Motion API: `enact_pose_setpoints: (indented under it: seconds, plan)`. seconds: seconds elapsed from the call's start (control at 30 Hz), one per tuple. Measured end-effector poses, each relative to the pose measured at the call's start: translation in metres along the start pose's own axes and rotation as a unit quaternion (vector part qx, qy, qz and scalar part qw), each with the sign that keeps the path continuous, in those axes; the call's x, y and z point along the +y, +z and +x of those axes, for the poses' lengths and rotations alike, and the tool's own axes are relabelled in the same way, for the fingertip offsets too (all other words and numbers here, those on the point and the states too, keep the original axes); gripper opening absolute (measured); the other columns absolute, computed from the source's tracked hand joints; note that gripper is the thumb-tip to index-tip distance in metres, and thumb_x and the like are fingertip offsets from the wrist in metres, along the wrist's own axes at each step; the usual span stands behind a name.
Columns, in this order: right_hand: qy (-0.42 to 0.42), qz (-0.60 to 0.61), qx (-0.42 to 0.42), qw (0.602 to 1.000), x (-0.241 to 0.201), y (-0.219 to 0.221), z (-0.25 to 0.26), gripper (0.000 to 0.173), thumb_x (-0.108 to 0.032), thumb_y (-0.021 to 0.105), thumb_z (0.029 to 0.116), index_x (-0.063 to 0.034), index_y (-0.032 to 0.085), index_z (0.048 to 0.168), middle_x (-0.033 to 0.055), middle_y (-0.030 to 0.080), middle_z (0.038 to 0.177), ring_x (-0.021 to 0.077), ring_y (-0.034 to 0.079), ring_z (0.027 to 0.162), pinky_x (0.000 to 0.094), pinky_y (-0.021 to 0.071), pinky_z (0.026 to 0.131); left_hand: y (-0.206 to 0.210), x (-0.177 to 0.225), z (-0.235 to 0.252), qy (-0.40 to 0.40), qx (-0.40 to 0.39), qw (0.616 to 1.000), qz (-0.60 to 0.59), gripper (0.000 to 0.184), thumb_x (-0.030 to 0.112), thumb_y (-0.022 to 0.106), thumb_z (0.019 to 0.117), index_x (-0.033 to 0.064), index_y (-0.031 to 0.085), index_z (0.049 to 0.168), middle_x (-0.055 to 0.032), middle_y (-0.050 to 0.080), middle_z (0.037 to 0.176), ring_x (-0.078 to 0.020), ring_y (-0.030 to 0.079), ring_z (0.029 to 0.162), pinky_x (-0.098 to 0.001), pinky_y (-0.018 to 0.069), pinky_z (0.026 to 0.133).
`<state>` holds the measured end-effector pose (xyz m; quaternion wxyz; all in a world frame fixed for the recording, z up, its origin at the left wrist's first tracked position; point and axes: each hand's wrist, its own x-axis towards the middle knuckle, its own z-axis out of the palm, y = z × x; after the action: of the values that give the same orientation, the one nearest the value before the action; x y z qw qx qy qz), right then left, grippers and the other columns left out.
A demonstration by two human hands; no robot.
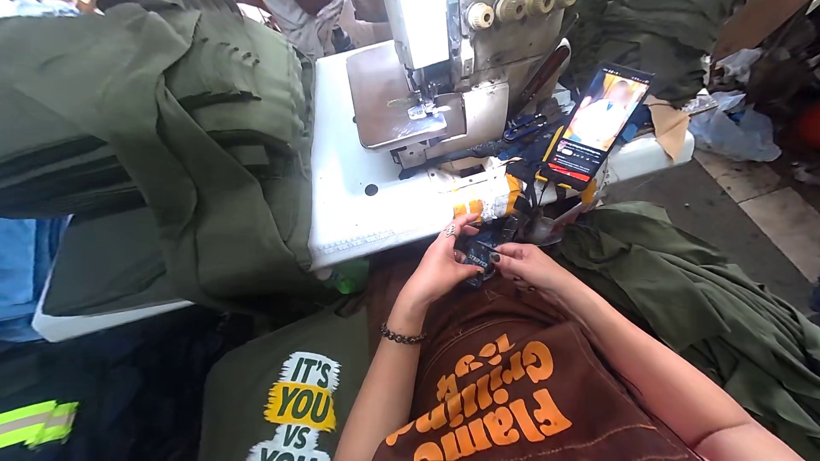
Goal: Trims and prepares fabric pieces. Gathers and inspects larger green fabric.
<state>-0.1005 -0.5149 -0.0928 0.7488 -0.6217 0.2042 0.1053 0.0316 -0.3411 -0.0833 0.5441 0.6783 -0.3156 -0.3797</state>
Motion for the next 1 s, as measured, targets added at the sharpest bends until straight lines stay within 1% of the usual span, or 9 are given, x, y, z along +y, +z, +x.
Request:
enact_pose_setpoints:
  seconds: [0.1,0.23,0.33,0.47,0.53,0.6,0.67,0.8,1.0]
  plan:
    - [-0.026,0.027,0.081,0.996,-0.008,0.003,0.006,0.011,-0.010,0.073,0.0921,-0.0050,0.065,0.096,-0.0058,0.052,0.060,-0.0011,0.037,0.043,0.0151,0.0321,0.041,0.000,-0.001,0.002,0.003,-0.023,0.998,-0.058,0.088,-0.007,0.079,0.0777,0.0125,0.038,0.153,-0.0101,0.066,0.124,-0.0179,0.070,0.094,-0.0334,0.0604,0.079]
    - [-0.033,0.042,0.129,0.990,-0.013,-0.010,0.013,0.008,-0.007,0.071,0.0931,-0.0043,0.064,0.097,-0.0036,0.047,0.056,0.0006,0.035,0.041,0.0162,0.0314,0.040,-0.009,0.000,-0.004,-0.047,-0.046,0.981,-0.182,0.084,-0.016,0.069,0.0817,0.0108,0.034,0.154,-0.0173,0.070,0.115,-0.0271,0.074,0.083,-0.0409,0.0653,0.075]
    - [-0.036,0.040,0.132,0.990,-0.015,-0.013,0.013,0.008,-0.007,0.072,0.0931,-0.0051,0.064,0.095,-0.0036,0.047,0.056,0.0005,0.035,0.041,0.0160,0.0310,0.040,-0.012,-0.003,-0.005,-0.034,-0.067,0.980,-0.182,0.069,-0.015,0.067,0.0842,0.0065,0.047,0.146,-0.0157,0.070,0.114,-0.0252,0.074,0.088,-0.0408,0.0643,0.080]
    - [-0.045,0.031,0.126,0.991,-0.011,-0.013,0.014,0.009,-0.010,0.072,0.0937,-0.0055,0.065,0.096,-0.0045,0.048,0.056,0.0003,0.036,0.041,0.0159,0.0318,0.040,-0.010,-0.004,-0.005,0.006,-0.117,0.987,-0.107,0.042,-0.014,0.065,0.0862,0.0012,0.068,0.126,-0.0092,0.065,0.132,-0.0155,0.071,0.099,-0.0335,0.0628,0.085]
    - [-0.062,0.007,0.098,0.993,-0.007,-0.017,0.012,0.010,-0.017,0.064,0.1003,-0.0074,0.063,0.105,-0.0061,0.047,0.058,0.0000,0.037,0.044,0.0157,0.0320,0.042,-0.010,-0.004,-0.005,0.002,-0.100,0.991,-0.094,0.045,-0.014,0.068,0.0846,0.0008,0.068,0.127,-0.0097,0.063,0.135,-0.0137,0.071,0.101,-0.0315,0.0619,0.087]
    - [-0.061,-0.030,0.048,0.997,-0.003,-0.023,0.007,0.029,-0.028,0.046,0.1082,-0.0067,0.062,0.120,-0.0061,0.051,0.065,0.0001,0.038,0.047,0.0158,0.0323,0.044,-0.012,-0.005,-0.005,-0.003,-0.069,0.993,-0.092,0.051,-0.013,0.072,0.0822,0.0020,0.067,0.131,-0.0092,0.063,0.136,-0.0132,0.070,0.102,-0.0306,0.0609,0.088]
    - [-0.039,-0.049,0.009,0.998,0.002,-0.025,-0.001,0.037,-0.030,0.037,0.1096,-0.0058,0.062,0.121,-0.0068,0.054,0.068,-0.0002,0.040,0.049,0.0156,0.0335,0.045,-0.016,-0.006,-0.005,-0.002,-0.052,0.993,-0.104,0.058,-0.014,0.072,0.0816,0.0039,0.064,0.137,-0.0090,0.063,0.137,-0.0152,0.071,0.100,-0.0329,0.0618,0.087]
    - [-0.020,-0.037,-0.035,0.999,0.009,-0.020,-0.009,0.027,-0.025,0.047,0.1070,-0.0072,0.066,0.111,-0.0086,0.056,0.065,-0.0029,0.042,0.047,0.0128,0.0320,0.044,-0.018,-0.006,-0.004,0.007,-0.046,0.994,-0.094,0.063,-0.014,0.072,0.0804,0.0059,0.062,0.139,-0.0077,0.064,0.136,-0.0144,0.072,0.097,-0.0325,0.0626,0.085]
    - [-0.015,-0.021,-0.033,0.999,0.002,-0.008,-0.002,0.025,-0.023,0.047,0.1079,-0.0059,0.066,0.108,-0.0066,0.058,0.067,-0.0025,0.042,0.047,0.0133,0.0318,0.043,-0.011,-0.007,-0.002,0.012,-0.050,0.997,-0.054,0.062,-0.012,0.075,0.0796,0.0061,0.063,0.138,-0.0071,0.062,0.138,-0.0127,0.069,0.105,-0.0311,0.0597,0.090]
